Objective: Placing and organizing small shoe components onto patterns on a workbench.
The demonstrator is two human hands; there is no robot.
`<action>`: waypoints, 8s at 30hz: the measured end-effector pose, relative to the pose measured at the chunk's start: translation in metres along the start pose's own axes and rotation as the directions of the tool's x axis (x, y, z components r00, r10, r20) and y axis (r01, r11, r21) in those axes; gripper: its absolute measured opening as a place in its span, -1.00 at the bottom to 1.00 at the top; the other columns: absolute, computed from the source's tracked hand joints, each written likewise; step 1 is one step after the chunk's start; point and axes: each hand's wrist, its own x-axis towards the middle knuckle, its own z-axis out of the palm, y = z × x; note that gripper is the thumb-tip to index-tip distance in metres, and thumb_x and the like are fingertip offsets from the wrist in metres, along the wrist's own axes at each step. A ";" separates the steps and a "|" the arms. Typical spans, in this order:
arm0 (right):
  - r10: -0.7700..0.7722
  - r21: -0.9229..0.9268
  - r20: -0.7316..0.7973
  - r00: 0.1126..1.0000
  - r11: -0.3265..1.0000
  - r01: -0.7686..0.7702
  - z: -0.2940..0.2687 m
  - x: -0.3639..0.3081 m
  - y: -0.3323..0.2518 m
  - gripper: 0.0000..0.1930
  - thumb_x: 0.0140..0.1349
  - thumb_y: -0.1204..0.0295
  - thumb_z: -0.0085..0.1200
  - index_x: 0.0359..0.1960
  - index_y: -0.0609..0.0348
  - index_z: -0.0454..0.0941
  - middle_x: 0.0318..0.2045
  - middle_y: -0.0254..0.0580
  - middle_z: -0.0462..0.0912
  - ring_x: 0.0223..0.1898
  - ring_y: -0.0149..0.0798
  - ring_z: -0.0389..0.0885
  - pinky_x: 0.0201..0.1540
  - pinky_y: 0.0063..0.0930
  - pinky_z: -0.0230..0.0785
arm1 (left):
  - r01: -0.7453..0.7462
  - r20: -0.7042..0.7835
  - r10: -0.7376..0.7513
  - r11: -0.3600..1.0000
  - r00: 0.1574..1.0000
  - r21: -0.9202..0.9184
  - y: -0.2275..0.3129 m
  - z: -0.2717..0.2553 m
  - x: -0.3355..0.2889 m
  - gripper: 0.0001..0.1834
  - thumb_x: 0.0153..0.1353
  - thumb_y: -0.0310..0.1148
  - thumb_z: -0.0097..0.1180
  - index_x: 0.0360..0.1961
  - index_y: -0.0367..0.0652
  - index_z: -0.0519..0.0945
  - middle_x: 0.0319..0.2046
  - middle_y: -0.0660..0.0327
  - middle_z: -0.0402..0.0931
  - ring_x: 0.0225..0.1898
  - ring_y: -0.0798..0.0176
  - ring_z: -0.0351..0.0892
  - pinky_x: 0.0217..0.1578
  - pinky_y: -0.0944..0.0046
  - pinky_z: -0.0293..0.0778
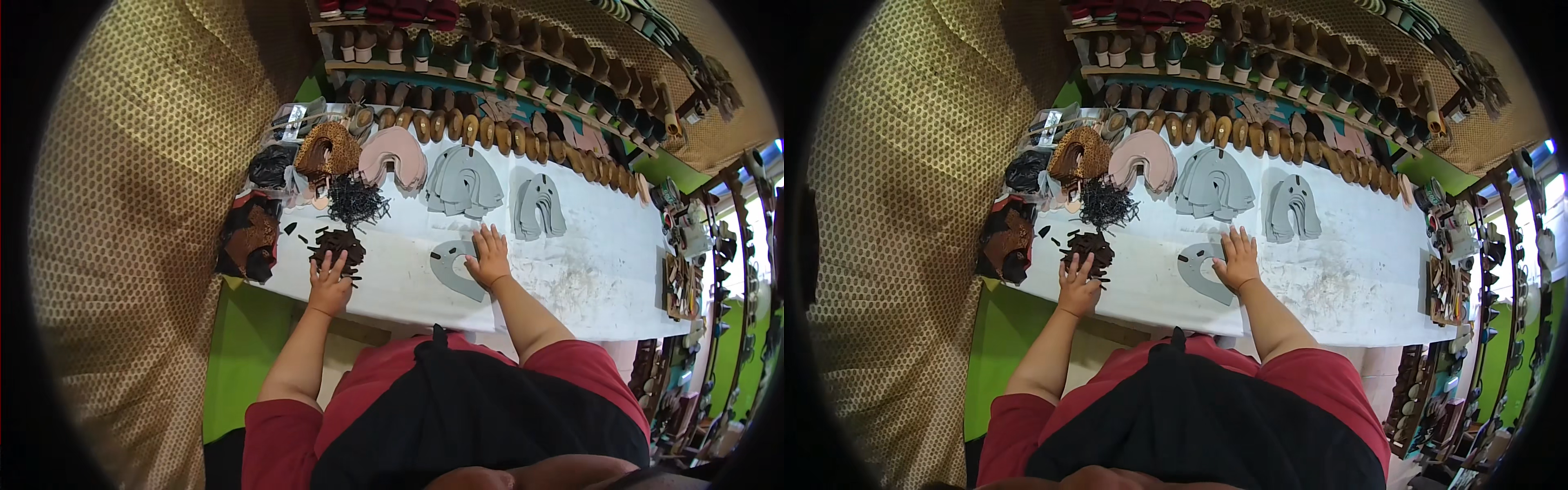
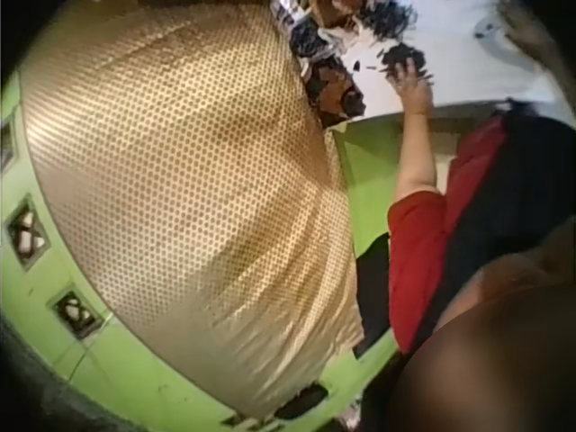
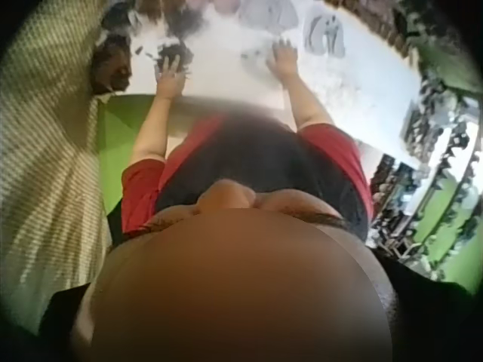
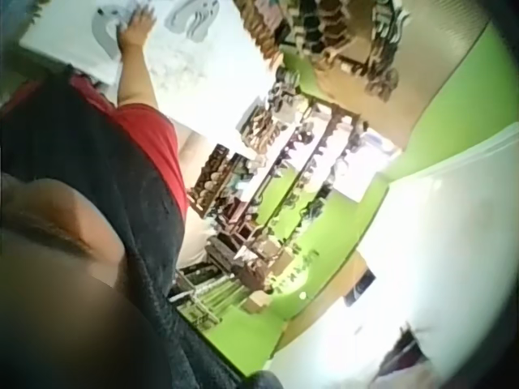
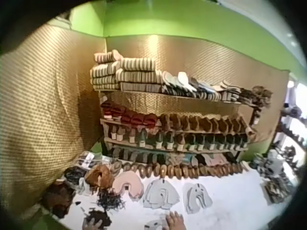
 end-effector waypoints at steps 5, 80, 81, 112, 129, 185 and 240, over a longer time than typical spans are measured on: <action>0.180 0.011 -0.103 0.978 0.984 -0.180 0.007 -0.014 -0.022 -0.37 0.17 0.14 0.17 0.28 0.03 0.38 0.45 0.01 0.14 0.50 0.17 -0.06 0.41 0.44 -0.33 | 0.104 0.032 -0.101 0.988 0.994 -0.116 0.027 0.000 0.015 -0.86 0.00 -0.24 0.32 -0.50 0.04 0.59 0.45 0.09 0.16 0.48 -0.21 -0.01 0.37 -0.40 -0.17; -0.101 -0.034 0.157 0.982 0.994 0.107 -0.006 -0.051 -0.061 -0.51 0.21 0.16 -0.01 0.16 0.04 0.54 0.50 -0.04 0.03 0.52 0.21 -0.12 0.36 0.56 -0.32 | 0.321 0.604 -0.003 0.849 0.797 -0.419 0.154 0.046 0.159 -0.85 -0.04 -0.17 0.38 -0.37 0.28 0.81 0.54 0.15 -0.09 0.54 -0.28 -0.38 0.32 -0.57 -0.43; -0.099 -0.025 0.148 0.984 0.994 0.104 -0.006 -0.052 -0.060 -0.51 0.22 0.15 0.00 0.15 0.04 0.56 0.50 -0.03 0.03 0.52 0.21 -0.12 0.36 0.56 -0.32 | 0.320 0.605 -0.001 0.850 0.797 -0.419 0.152 0.045 0.163 -0.85 -0.04 -0.17 0.38 -0.37 0.28 0.81 0.54 0.15 -0.09 0.54 -0.28 -0.38 0.32 -0.57 -0.43; -0.081 0.108 -0.030 0.996 0.991 0.084 0.001 -0.056 -0.055 -0.57 0.18 0.28 0.11 0.09 0.11 0.58 0.44 0.07 0.13 0.48 0.17 -0.01 0.37 0.52 -0.31 | 0.274 0.616 -0.036 0.915 0.787 -0.297 0.148 0.070 0.179 -0.86 0.04 -0.30 0.25 -0.34 0.09 0.76 0.51 0.01 -0.01 0.52 -0.27 -0.19 0.36 -0.45 -0.18; 0.040 0.145 0.017 0.999 0.989 -0.043 0.002 -0.055 -0.051 -0.36 0.34 0.10 0.00 0.35 0.21 0.28 0.47 0.06 0.06 0.51 0.08 -0.08 0.42 0.43 -0.40 | 0.047 0.584 0.159 0.946 0.796 -0.321 0.183 0.044 0.150 -0.24 0.36 -0.06 -0.05 0.51 -0.05 0.05 0.55 0.18 -0.14 0.57 0.11 -0.24 0.41 -0.37 -0.46; 0.077 -0.169 0.205 0.976 0.985 -0.042 0.038 0.049 -0.131 -0.09 0.28 -0.21 -0.10 0.54 -0.05 -0.11 0.54 0.00 -0.15 0.56 0.10 -0.30 0.47 0.30 -0.50 | 0.731 0.391 -0.676 0.682 0.625 0.008 -0.046 0.018 -0.006 -0.15 0.32 0.09 -0.01 0.51 -0.06 0.05 0.54 0.10 -0.09 0.55 -0.05 -0.19 0.42 -0.30 -0.26; 0.093 -0.139 0.660 0.745 0.990 -0.001 -0.037 0.007 -0.080 -0.04 0.31 -0.29 -0.22 0.53 0.14 -0.14 0.56 -0.18 -0.15 0.57 0.04 -0.31 0.38 0.55 -0.49 | 0.746 0.400 -0.714 0.658 0.574 0.104 -0.045 0.021 -0.001 -0.17 0.29 0.06 0.03 0.50 0.00 0.09 0.55 0.18 -0.11 0.56 0.05 -0.19 0.45 -0.25 -0.28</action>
